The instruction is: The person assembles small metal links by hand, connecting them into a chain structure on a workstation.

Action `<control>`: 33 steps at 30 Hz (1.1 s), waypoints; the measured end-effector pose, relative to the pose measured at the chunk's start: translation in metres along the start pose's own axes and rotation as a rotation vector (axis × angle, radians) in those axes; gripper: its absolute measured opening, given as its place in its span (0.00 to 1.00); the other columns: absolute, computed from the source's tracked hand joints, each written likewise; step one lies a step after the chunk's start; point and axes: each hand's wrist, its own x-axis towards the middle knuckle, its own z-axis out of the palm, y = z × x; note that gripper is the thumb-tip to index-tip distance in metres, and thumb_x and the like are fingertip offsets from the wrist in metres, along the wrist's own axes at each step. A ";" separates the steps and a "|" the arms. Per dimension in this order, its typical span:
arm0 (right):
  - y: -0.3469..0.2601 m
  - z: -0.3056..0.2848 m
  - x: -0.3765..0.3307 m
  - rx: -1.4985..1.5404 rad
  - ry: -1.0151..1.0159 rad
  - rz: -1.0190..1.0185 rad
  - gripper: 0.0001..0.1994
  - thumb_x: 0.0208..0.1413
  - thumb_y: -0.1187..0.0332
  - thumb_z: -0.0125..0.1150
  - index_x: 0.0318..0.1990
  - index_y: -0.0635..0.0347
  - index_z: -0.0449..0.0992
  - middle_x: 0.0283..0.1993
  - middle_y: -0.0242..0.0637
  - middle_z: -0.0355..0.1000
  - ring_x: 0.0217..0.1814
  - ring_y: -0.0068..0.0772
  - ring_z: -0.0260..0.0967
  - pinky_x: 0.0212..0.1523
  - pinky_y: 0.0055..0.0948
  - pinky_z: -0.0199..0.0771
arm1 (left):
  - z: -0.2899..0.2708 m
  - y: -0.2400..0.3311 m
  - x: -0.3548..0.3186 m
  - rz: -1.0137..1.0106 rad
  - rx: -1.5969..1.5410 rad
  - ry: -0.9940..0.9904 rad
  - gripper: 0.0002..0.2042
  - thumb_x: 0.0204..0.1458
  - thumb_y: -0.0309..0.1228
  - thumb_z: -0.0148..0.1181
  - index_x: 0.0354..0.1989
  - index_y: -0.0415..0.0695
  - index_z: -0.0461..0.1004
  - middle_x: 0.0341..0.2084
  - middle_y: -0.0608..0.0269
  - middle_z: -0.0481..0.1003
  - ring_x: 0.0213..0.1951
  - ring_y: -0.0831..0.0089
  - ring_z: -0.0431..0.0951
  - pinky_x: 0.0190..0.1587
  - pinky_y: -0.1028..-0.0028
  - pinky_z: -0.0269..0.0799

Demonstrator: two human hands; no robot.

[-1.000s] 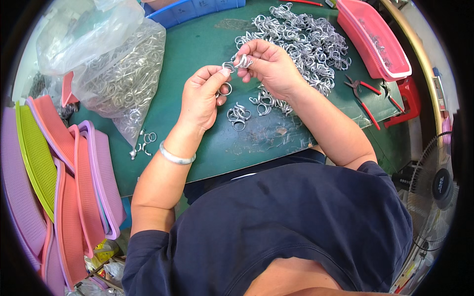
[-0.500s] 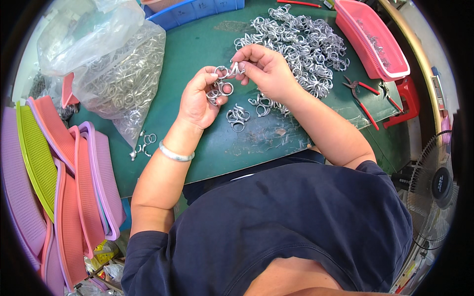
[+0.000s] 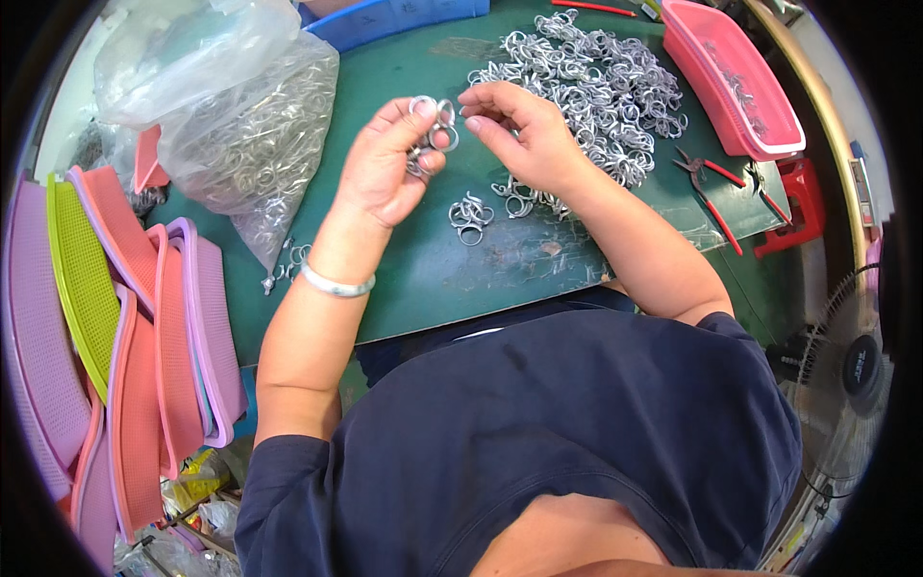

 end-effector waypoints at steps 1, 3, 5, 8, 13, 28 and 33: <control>-0.002 -0.006 -0.002 -0.038 -0.102 0.024 0.12 0.44 0.73 0.59 0.39 0.62 0.70 0.31 0.37 0.70 0.28 0.26 0.68 0.28 0.24 0.69 | 0.006 0.009 -0.004 0.040 0.036 0.002 0.03 0.52 0.27 0.52 0.31 0.42 0.69 0.28 0.62 0.71 0.26 0.81 0.68 0.20 0.87 0.60; -0.007 -0.016 0.000 -0.061 -0.355 0.027 0.16 0.42 0.66 0.62 0.39 0.61 0.70 0.34 0.39 0.69 0.29 0.31 0.68 0.31 0.27 0.69 | 0.020 0.042 -0.009 0.160 0.159 0.011 0.04 0.50 0.27 0.55 0.29 0.42 0.67 0.26 0.64 0.71 0.25 0.80 0.69 0.20 0.85 0.61; -0.015 -0.018 0.003 -0.148 -0.669 -0.256 0.24 0.37 0.59 0.65 0.44 0.58 0.70 0.41 0.42 0.68 0.45 0.44 0.63 0.46 0.37 0.62 | 0.031 0.078 -0.012 0.312 0.288 -0.010 0.05 0.48 0.26 0.57 0.29 0.42 0.67 0.24 0.64 0.71 0.23 0.80 0.69 0.20 0.85 0.62; -0.037 -0.020 -0.002 -0.364 -0.978 -0.237 0.25 0.35 0.62 0.66 0.47 0.47 0.70 0.42 0.34 0.65 0.47 0.38 0.60 0.48 0.36 0.58 | 0.054 0.135 -0.015 0.555 0.533 -0.009 0.05 0.46 0.25 0.58 0.28 0.41 0.67 0.23 0.64 0.71 0.22 0.80 0.70 0.19 0.84 0.62; -0.027 -0.015 -0.009 -0.331 -0.934 -0.206 0.16 0.38 0.71 0.61 0.39 0.50 0.74 0.39 0.33 0.66 0.43 0.37 0.62 0.43 0.34 0.64 | 0.047 0.253 -0.004 0.918 0.897 0.234 0.05 0.47 0.26 0.58 0.31 0.40 0.70 0.24 0.66 0.71 0.25 0.81 0.69 0.21 0.85 0.59; -0.018 -0.015 0.000 0.589 -0.415 0.466 0.15 0.46 0.76 0.57 0.44 0.62 0.70 0.32 0.28 0.69 0.32 0.15 0.64 0.29 0.16 0.65 | 0.042 0.111 -0.039 1.039 1.604 0.001 0.08 0.47 0.25 0.57 0.37 0.40 0.73 0.28 0.66 0.73 0.31 0.81 0.72 0.33 0.81 0.66; -0.006 -0.008 0.000 0.586 -0.344 0.318 0.16 0.46 0.75 0.57 0.46 0.63 0.68 0.37 0.32 0.69 0.36 0.18 0.65 0.33 0.19 0.67 | 0.007 0.007 -0.020 0.184 1.042 -0.051 0.17 0.49 0.29 0.56 0.46 0.38 0.65 0.31 0.64 0.70 0.31 0.79 0.70 0.32 0.81 0.69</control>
